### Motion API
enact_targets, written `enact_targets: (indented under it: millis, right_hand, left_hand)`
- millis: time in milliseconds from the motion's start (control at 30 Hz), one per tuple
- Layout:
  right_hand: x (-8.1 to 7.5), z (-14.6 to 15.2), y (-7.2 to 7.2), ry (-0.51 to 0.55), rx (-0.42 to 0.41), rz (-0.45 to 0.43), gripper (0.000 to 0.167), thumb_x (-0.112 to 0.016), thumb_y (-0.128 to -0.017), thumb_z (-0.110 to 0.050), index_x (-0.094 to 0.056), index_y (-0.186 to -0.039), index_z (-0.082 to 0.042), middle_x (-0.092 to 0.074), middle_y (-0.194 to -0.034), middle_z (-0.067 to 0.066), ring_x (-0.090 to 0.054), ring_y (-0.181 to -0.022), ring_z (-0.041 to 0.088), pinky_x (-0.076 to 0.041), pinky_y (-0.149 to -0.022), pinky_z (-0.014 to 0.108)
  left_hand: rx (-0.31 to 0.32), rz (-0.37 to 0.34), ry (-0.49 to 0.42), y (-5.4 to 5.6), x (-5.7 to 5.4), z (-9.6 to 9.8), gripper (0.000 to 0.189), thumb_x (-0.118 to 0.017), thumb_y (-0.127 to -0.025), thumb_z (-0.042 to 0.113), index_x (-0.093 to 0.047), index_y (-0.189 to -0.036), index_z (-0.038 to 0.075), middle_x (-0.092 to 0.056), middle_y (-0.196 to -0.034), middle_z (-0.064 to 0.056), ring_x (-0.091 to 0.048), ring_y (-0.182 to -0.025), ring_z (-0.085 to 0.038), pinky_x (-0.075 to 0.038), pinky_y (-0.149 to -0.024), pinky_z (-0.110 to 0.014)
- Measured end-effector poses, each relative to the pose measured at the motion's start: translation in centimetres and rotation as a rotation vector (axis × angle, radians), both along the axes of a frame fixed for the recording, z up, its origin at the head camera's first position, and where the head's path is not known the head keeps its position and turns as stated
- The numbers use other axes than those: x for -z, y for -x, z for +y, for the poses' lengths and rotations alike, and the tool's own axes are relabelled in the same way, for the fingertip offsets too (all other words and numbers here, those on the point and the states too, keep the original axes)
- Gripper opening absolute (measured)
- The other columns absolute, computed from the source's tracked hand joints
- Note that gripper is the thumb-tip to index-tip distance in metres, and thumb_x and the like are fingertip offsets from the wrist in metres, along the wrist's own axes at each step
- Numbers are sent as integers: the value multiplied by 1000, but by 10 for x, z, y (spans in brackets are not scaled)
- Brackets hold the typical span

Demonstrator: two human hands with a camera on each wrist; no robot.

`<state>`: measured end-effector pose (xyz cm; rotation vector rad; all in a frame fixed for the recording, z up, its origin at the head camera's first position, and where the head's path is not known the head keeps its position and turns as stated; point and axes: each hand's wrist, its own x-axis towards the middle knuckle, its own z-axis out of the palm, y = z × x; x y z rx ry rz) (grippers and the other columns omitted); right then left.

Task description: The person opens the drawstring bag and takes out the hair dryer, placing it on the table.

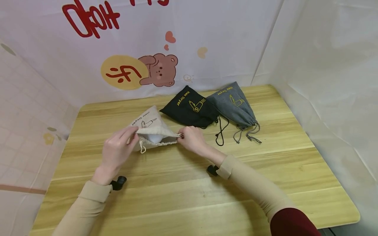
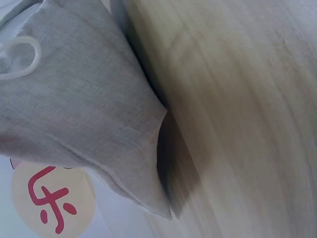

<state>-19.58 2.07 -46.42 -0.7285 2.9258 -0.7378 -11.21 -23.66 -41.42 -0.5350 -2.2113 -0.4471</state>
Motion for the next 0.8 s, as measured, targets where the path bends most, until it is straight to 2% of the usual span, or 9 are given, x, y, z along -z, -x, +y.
enact_targets:
  millis: [167, 300, 467, 633, 800]
  right_hand:
    - [-2, 1, -1, -46, -11, 21, 9, -77, -90, -20, -78, -81, -19, -63, -66, -8, -55, -66, 15, -50, -69, 37]
    - [-3, 1, -2, -88, -26, 59, 12, -76, -91, -23, -78, -80, -19, -69, -69, -5, -62, -72, 19, -50, -73, 40]
    - [-6, 4, -3, -131, -23, 100, 15, -77, -92, -26, -77, -79, -19, -73, -74, -3, -67, -79, 24, -51, -74, 43]
    - [-3, 4, -4, -136, -28, 99, 17, -77, -92, -24, -75, -77, -18, -72, -73, -2, -67, -79, 25, -51, -74, 43]
    - [2, 3, -4, -160, -25, 118, 23, -76, -90, -20, -68, -69, -18, -70, -69, -3, -68, -75, 23, -52, -73, 42]
  left_hand:
    - [-21, -2, -10, 0, -3, -2, 25, -76, -77, -14, -79, -100, -5, -80, -91, -23, -78, -71, -39, -63, -57, -46]
    - [-40, -16, -2, -2, -6, -5, 22, -72, -80, -12, -78, -99, -5, -80, -87, -22, -78, -69, -37, -61, -54, -46]
    - [-34, -29, 8, -3, -8, -5, 22, -72, -81, -12, -79, -100, -5, -80, -89, -22, -78, -70, -37, -62, -56, -46]
    - [-28, -48, 9, -4, -8, -4, 20, -73, -82, -12, -78, -101, -6, -80, -91, -24, -79, -73, -38, -63, -58, -45]
    - [11, -69, 2, -3, -6, 0, 20, -74, -82, -11, -77, -101, -8, -80, -92, -24, -79, -74, -36, -65, -62, -45]
